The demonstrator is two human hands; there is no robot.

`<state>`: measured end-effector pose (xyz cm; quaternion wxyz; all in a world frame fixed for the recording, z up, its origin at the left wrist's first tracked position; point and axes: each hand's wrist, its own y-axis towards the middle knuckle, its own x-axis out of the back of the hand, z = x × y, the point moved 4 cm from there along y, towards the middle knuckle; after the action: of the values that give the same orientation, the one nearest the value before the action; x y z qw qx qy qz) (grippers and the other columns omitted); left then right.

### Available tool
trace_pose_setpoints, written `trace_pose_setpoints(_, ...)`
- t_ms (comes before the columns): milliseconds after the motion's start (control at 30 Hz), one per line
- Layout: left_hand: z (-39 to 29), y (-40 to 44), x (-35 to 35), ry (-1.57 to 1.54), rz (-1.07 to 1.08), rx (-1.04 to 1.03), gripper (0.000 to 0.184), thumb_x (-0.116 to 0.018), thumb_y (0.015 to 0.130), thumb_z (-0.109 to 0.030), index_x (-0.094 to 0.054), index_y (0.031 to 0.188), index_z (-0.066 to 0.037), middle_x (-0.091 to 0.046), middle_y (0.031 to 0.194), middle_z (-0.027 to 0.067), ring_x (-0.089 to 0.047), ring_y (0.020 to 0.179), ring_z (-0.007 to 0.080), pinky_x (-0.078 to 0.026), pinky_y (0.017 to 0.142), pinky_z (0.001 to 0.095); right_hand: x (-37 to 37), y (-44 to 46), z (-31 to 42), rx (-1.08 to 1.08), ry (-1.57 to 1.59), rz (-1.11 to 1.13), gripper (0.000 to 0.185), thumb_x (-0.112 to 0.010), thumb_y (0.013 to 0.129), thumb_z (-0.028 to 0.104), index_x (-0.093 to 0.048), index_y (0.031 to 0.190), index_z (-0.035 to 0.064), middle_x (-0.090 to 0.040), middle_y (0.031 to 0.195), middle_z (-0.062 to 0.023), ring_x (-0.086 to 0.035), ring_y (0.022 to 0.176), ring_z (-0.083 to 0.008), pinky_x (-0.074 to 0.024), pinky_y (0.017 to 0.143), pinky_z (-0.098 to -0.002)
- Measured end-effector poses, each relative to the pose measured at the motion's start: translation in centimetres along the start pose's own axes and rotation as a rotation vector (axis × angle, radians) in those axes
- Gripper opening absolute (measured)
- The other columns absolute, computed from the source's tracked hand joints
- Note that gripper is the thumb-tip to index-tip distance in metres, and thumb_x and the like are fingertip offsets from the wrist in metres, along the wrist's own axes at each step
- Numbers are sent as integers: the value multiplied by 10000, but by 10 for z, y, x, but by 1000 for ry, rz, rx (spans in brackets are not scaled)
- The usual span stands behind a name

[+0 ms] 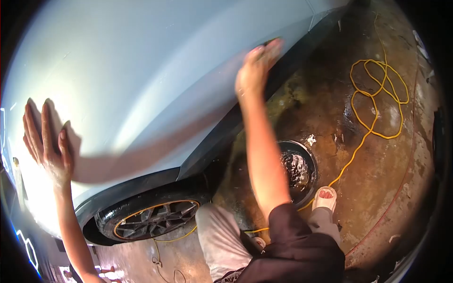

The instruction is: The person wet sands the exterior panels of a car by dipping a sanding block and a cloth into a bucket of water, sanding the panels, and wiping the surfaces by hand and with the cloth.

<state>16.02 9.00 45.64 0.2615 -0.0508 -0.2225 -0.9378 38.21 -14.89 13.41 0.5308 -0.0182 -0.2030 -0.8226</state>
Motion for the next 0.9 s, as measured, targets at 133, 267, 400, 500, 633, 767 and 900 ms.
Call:
trace_pose_setpoints(133,-2,8,-1,63,44,-61,504,-459,1025,-362,-531,1438,-83,-394,1545,208,-394,1400,405,-315,1121,522,6,0,-17,-102,453,-360,691,-242,1065,381,-66,1549,-81,-22,1630,-286,-29,1534,-361,-49,1232,-505)
trace_pose_setpoints(267,-5,11,0,84,58,-52,518,-407,1025,-358,-518,1445,-76,-401,1534,230,-408,1390,415,-327,1118,525,-91,-241,83,191,317,44,810,-353,1033,433,-17,1539,-102,35,1628,-292,-11,1508,-469,1,1180,-635)
trace_pose_setpoints(400,-6,12,-2,104,90,-55,490,-478,999,-262,-522,1415,-7,-413,1509,275,-431,1358,459,-413,1064,529,3,-37,-2,-87,495,-261,696,-337,1035,313,-112,1512,-142,-30,1616,-317,-58,1513,-440,-93,1212,-561)
trace_pose_setpoints(500,-8,19,-5,-35,1,-73,498,-408,1042,-319,-485,1471,-76,-386,1556,199,-355,1435,410,-263,1170,541,58,114,-94,-100,494,-345,665,-296,1060,328,-97,1537,-89,-58,1631,-269,-138,1512,-376,-97,1221,-540)
trace_pose_setpoints(633,-8,15,-3,-31,43,-28,501,-397,1043,-315,-482,1470,-66,-387,1553,207,-348,1438,412,-263,1170,543,5,-7,-17,-12,419,-322,728,-327,1045,363,-61,1543,-97,-22,1631,-283,-64,1510,-456,-71,1207,-581)
trace_pose_setpoints(767,-12,19,1,-59,81,-9,505,-392,1045,-311,-482,1466,-47,-389,1549,213,-350,1437,412,-274,1166,540,-31,-142,51,169,274,87,775,-514,945,364,-244,1478,-129,-69,1578,-385,-107,1450,-587,-147,1129,-710)
trace_pose_setpoints(900,-4,4,-8,-99,103,23,502,-398,1042,-301,-495,1447,-20,-405,1534,225,-378,1419,410,-309,1152,533,37,70,-57,58,403,-368,661,-340,1035,274,-118,1529,-105,-68,1613,-313,-81,1502,-457,-83,1213,-565)
